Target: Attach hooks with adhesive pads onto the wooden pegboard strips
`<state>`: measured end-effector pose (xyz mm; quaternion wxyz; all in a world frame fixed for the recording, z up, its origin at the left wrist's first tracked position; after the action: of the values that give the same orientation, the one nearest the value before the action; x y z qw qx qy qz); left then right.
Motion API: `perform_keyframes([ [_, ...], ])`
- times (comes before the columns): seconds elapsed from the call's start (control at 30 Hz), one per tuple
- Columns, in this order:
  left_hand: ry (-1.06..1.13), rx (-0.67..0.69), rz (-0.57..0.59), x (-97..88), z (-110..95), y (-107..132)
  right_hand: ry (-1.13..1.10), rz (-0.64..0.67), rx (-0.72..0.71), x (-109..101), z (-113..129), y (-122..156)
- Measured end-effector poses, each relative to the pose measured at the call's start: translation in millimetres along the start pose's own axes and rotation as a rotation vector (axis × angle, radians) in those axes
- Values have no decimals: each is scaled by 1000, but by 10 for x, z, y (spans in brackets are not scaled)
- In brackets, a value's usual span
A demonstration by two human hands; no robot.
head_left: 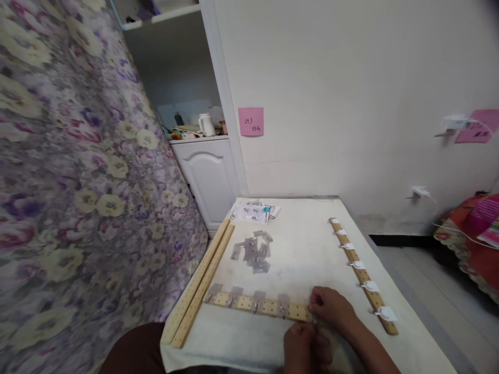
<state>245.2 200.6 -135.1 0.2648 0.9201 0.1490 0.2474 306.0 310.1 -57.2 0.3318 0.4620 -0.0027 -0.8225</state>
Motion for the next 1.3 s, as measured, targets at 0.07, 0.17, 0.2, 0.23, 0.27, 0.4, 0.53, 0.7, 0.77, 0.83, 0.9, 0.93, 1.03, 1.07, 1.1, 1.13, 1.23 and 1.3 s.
perform_keyframes([
  [0.07,-1,4,5,6,-7,1,10,10,0,13,-5,-18],
  [0.17,-2,-2,5,20,-17,13,9,11,-19,32,-9,-39],
  [0.2,-3,-5,5,25,-21,21,-1,7,-28,28,-17,-40],
  [0.23,-3,-6,3,30,-27,29,-19,2,-37,16,-29,-38],
  [0.27,-1,-7,1,33,-33,39,-45,-9,-49,-12,-47,-31],
  [0.4,15,-14,1,43,-41,82,-203,-150,-136,-326,-151,62],
  [0.53,26,-20,27,56,-51,115,-291,-276,-143,-658,-306,188],
  [0.7,24,-27,43,67,-58,135,-234,-254,-148,-635,-250,218],
  [0.77,29,-32,44,68,-46,137,-216,-207,-129,-518,-202,184],
  [0.83,37,-34,51,70,-33,135,-213,-175,-114,-405,-158,147],
  [0.9,40,-25,62,70,-36,135,-209,-143,-105,-308,-122,109],
  [0.93,33,-23,67,67,-41,140,-204,-129,-106,-270,-106,92],
  [1.03,-45,-42,103,62,-63,188,-188,-117,-121,-224,-73,64],
  [1.07,-109,-45,129,68,-85,216,-186,-130,-126,-235,-70,63],
  [1.1,-179,-41,161,80,-118,249,-185,-147,-130,-254,-71,65],
  [1.13,-242,-30,192,91,-165,286,-184,-165,-129,-274,-76,69],
  [1.23,-348,2,286,125,-381,383,-173,-197,-135,-312,-73,78],
  [1.3,-411,19,342,120,-618,404,-166,-203,-149,-315,-51,80],
])
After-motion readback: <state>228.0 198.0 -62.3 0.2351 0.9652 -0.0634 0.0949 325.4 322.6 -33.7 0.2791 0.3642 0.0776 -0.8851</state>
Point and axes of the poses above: each hand's wrist, its own y-axis away from the middle knuckle, its own x-axis out of the palm, z = x × y, the point moved 9 cm from there along -y, towards the middle knuckle, and after that the axes turned 8 degrees about z, right-handed, at the moved point
